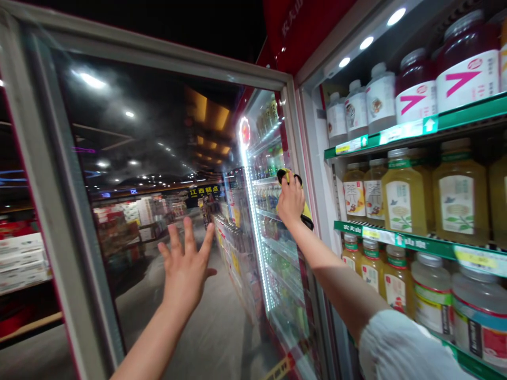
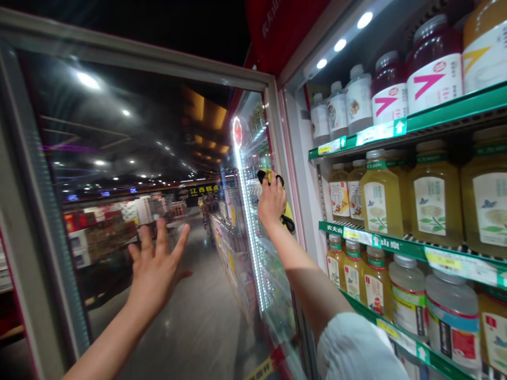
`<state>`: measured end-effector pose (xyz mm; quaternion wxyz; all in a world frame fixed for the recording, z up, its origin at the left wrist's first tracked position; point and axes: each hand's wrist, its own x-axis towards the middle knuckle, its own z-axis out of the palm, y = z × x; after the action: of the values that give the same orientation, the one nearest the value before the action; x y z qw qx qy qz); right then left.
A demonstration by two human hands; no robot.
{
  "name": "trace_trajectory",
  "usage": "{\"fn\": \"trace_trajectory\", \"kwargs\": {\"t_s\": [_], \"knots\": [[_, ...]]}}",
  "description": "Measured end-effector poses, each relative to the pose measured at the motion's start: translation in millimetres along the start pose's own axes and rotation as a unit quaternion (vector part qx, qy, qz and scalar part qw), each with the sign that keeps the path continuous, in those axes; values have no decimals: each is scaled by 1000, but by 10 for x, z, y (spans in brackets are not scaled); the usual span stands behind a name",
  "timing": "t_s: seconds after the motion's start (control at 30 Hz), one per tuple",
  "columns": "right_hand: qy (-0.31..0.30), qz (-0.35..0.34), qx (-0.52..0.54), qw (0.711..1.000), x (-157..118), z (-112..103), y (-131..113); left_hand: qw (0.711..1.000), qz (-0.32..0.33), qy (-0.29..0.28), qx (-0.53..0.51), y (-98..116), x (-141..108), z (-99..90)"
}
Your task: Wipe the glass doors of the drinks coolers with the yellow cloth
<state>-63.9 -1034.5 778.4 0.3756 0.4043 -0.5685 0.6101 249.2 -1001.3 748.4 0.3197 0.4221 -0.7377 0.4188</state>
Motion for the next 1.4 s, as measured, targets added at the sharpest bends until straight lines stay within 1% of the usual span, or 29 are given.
{"fn": "trace_trajectory", "kwargs": {"t_s": [0.07, 0.1, 0.13, 0.17, 0.27, 0.33, 0.37, 0.4, 0.47, 0.53, 0.6, 0.67, 0.73, 0.8, 0.83, 0.87, 0.93, 0.97, 1.03, 1.07, 1.1, 1.17, 1.2, 1.23, 1.3, 1.33, 1.4], "knots": [[7, -2, 17, 1000, 204, 19, -22, 1000, 3, 4, 1, -11, -3, 3], [7, -5, 21, 1000, 234, 25, -18, 1000, 3, 5, 2, -18, -6, 5], [5, -8, 23, 1000, 206, 27, -2, 1000, 3, 6, 2, -25, -9, 7], [3, -14, 24, 1000, 125, 27, 26, 1000, 2, 6, 2, -30, -11, 8], [3, -33, 25, 999, -254, 19, 145, 1000, 1, 0, 1, -38, -17, 3], [6, -38, 18, 999, -387, 18, 204, 1000, 2, -3, 2, -37, -21, -2], [8, -40, 13, 999, -366, 22, 214, 1000, 2, -3, 3, -36, -24, -2], [11, -42, 10, 999, -283, 28, 207, 1000, 2, -1, 4, -36, -28, 1], [16, -46, 10, 999, 18, 42, 140, 1000, 0, 7, 6, -39, -37, 12], [18, -40, 17, 999, 360, 48, 12, 1000, -1, 13, 8, -45, -45, 25], [16, -33, 28, 999, 576, 37, -129, 1000, 0, 11, 8, -52, -50, 30], [3, -53, 41, 998, 587, 8, -213, 1000, 0, 6, 6, -54, -50, 20], [-27, -114, 55, 992, 442, -39, -184, 1000, -1, 4, 6, -47, -48, 1], [-59, -179, 68, 980, 278, -85, -49, 1000, 0, 3, 9, -33, -45, -19], [-68, -200, 75, 975, 231, -98, 35, 1000, 0, 2, 10, -24, -44, -27], [-68, -207, 82, 973, 223, -99, 112, 1000, 0, 1, 12, -14, -44, -34], [-43, -179, 92, 979, 321, -62, 184, 1000, -2, -2, 15, 2, -45, -44], [-23, -154, 94, 983, 408, -27, 161, 1000, -4, -3, 16, 9, -45, -48], [10, -116, 100, 988, 575, 49, -4, 1000, -6, -5, 15, 16, -46, -57], [16, -117, 107, 987, 620, 79, -120, 1000, -5, -6, 14, 17, -46, -63], [15, -131, 117, 984, 624, 97, -236, 1000, -4, -5, 13, 17, -46, -68], [-8, -190, 140, 972, 503, 82, -393, 1000, -2, -3, 16, 16, -49, -77], [-25, -225, 150, 962, 396, 52, -410, 1000, -1, 0, 20, 16, -52, -80], [-43, -258, 157, 952, 279, 12, -384, 1000, -1, 2, 23, 18, -58, -80], [-69, -306, 164, 935, 84, -65, -246, 1000, 1, 6, 27, 24, -75, -73], [-68, -310, 167, 933, 33, -88, -175, 1000, 2, 7, 28, 28, -86, -66], [-39, -268, 169, 948, 40, -88, -131, 1000, 3, 8, 28, 38, -104, -46]]}}
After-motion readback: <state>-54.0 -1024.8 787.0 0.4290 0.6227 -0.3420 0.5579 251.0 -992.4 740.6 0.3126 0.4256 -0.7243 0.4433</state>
